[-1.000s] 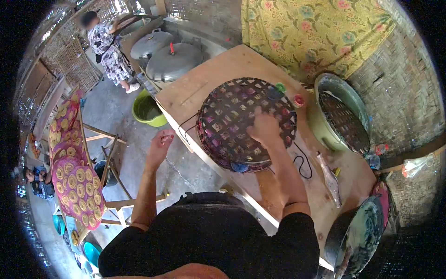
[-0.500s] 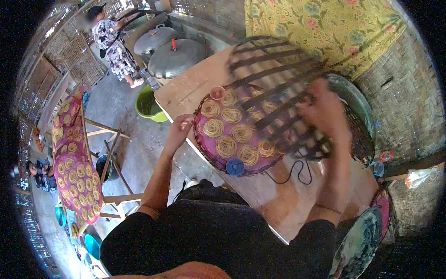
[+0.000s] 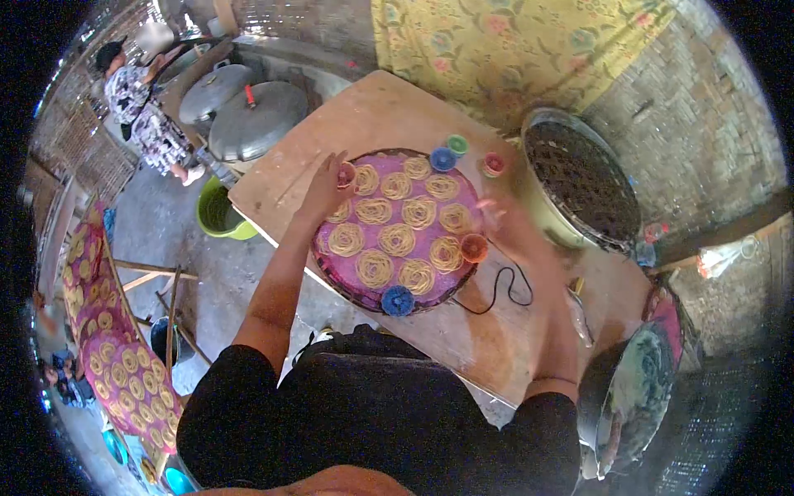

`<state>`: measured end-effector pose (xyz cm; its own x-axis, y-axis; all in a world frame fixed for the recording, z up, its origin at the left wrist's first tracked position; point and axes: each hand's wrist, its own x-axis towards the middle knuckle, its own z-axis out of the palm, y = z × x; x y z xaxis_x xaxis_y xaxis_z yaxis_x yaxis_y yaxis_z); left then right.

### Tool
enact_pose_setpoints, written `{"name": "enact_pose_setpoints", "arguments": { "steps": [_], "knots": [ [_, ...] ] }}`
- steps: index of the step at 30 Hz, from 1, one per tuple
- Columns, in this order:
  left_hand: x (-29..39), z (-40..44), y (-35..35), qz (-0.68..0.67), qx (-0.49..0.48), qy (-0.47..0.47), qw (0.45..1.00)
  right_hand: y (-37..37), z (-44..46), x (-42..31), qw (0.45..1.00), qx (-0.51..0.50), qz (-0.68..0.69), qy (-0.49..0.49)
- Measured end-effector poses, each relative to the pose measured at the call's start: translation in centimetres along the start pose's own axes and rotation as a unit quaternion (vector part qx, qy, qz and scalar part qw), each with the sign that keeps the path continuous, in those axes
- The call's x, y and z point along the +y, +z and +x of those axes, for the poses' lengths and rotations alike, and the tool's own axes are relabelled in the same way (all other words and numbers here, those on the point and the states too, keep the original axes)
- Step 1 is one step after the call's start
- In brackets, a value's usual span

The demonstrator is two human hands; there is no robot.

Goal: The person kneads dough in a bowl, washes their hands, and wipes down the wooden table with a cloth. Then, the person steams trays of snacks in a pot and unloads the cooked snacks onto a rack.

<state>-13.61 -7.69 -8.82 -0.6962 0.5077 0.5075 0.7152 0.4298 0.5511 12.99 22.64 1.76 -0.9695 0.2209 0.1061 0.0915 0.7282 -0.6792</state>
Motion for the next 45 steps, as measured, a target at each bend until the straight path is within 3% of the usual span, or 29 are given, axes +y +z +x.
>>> {"name": "enact_pose_setpoints", "arguments": {
  "steps": [3, 5, 6, 8, 9, 11, 12, 13, 14, 15, 17, 18, 19, 20, 22, 24, 25, 27, 29, 30, 31, 32, 34, 35, 37, 39, 41, 44, 45],
  "knots": [
    [-2.2, 0.8, 0.9, 0.019, -0.033, 0.048, 0.998, 5.3, -2.3, -1.5, 0.985, -0.126, -0.111, 0.05],
    [-2.6, 1.4, -0.1, -0.148, -0.15, -0.083, 0.974, 7.2, -2.5, 1.8, 0.974, -0.06, -0.211, -0.055],
    [-2.6, 1.5, -0.7, -0.147, -0.148, -0.084, 0.974, 7.3, -3.0, 3.0, 0.974, -0.06, -0.211, -0.058],
    [-2.9, 1.4, -1.9, -0.435, -0.045, -0.253, 0.863, 6.2, -4.0, 5.7, 0.997, -0.015, 0.073, 0.015],
    [-3.9, 1.4, -2.1, -0.433, -0.043, -0.255, 0.864, 4.9, -3.9, 7.1, 0.997, -0.017, 0.076, 0.013],
    [-7.1, 1.2, -2.1, -0.635, 0.069, -0.325, 0.698, 2.5, -3.0, 9.2, 0.918, -0.102, 0.361, 0.133],
    [-9.4, 1.4, -1.5, -0.635, 0.073, -0.323, 0.699, 2.3, -1.2, 8.4, 0.918, -0.104, 0.359, 0.129],
    [-12.0, 1.2, -0.6, -0.422, 0.074, -0.258, 0.866, 2.5, 1.2, 6.9, 0.928, 0.003, 0.35, 0.127],
    [-13.3, 0.9, -0.2, -0.176, 0.067, -0.177, 0.966, 2.9, 3.6, 5.8, 0.927, 0.11, 0.337, 0.125],
    [-13.0, 0.8, -0.7, -0.173, 0.068, -0.181, 0.966, 3.7, 6.2, 5.8, 0.951, 0.108, 0.278, 0.084],
    [-11.4, 1.3, -2.4, -0.022, -0.06, -0.133, 0.989, 5.4, 11.9, 5.6, 0.99, 0.077, 0.114, -0.001],
    [-10.9, 1.1, -2.6, -0.018, -0.056, -0.136, 0.989, 6.2, 14.0, 5.1, 0.998, 0.051, 0.01, -0.045],
    [-10.3, 0.7, -2.7, 0.047, 0.006, -0.086, 0.995, 7.0, 14.9, 4.7, 0.997, 0.048, 0.012, -0.052],
    [-9.5, 0.5, -2.9, 0.113, 0.069, -0.035, 0.991, 7.7, 15.9, 4.4, 0.973, 0.1, -0.135, -0.159],
    [-6.3, 0.1, -5.4, 0.098, 0.08, -0.066, 0.99, 8.7, 18.1, 5.1, 0.913, 0.149, -0.27, -0.267],
    [-5.3, -1.6, -6.8, 0.014, 0.087, -0.055, 0.995, 8.6, 20.3, 9.5, 0.997, -0.035, -0.058, -0.045],
    [-4.5, -2.6, -7.6, 0.029, 0.043, -0.067, 0.996, 8.7, 21.3, 12.5, 0.988, 0.019, 0.152, -0.034],
    [-3.2, -5.0, -8.4, 0.077, 0.004, -0.071, 0.994, 7.3, 22.2, 14.0, 0.94, 0.074, 0.331, 0.025],
    [-1.7, -6.9, -8.7, 0.117, -0.062, -0.104, 0.986, 5.3, 22.3, 11.7, 0.946, 0.069, 0.308, 0.069],
    [-0.9, -7.6, -8.7, 0.118, -0.066, -0.109, 0.985, 5.4, 22.2, 11.1, 0.976, 0.162, 0.142, 0.038],
    [-0.1, -8.1, -8.7, 0.142, -0.076, -0.123, 0.979, 5.3, 21.9, 10.3, 0.968, 0.249, -0.031, 0.005],
    [0.4, -8.4, -8.6, 0.165, -0.086, -0.136, 0.973, 4.9, 21.1, 8.2, 0.968, 0.247, -0.03, 0.007],
    [1.0, -8.6, -8.2, 0.181, -0.072, -0.135, 0.971, 4.0, 19.5, 3.9, 0.982, 0.13, -0.136, 0.035],
    [1.3, -8.6, -8.0, 0.197, -0.057, -0.134, 0.969, 4.4, 19.7, 5.6, 0.981, 0.131, -0.135, 0.037],
    [1.8, -8.0, -7.5, 0.207, -0.05, -0.126, 0.969, 5.1, 19.7, 8.2, 0.936, 0.264, -0.199, -0.122],
    [2.5, -7.6, -7.5, 0.214, -0.047, -0.115, 0.969, 4.6, 17.5, 7.8, 0.951, 0.252, -0.148, -0.101],
    [3.4, -6.8, -7.6, 0.304, -0.113, -0.101, 0.941, 4.7, 14.8, 6.8, 0.962, 0.244, -0.1, -0.077],
    [2.8, -6.7, -6.2, 0.384, -0.122, -0.091, 0.911, 4.5, 10.0, 8.3, 0.961, 0.263, 0.002, -0.09],
    [3.1, -6.5, -6.2, 0.393, -0.146, -0.104, 0.902, 4.3, 8.2, 8.7, 0.975, 0.216, 0.031, -0.034]
  ]
}}
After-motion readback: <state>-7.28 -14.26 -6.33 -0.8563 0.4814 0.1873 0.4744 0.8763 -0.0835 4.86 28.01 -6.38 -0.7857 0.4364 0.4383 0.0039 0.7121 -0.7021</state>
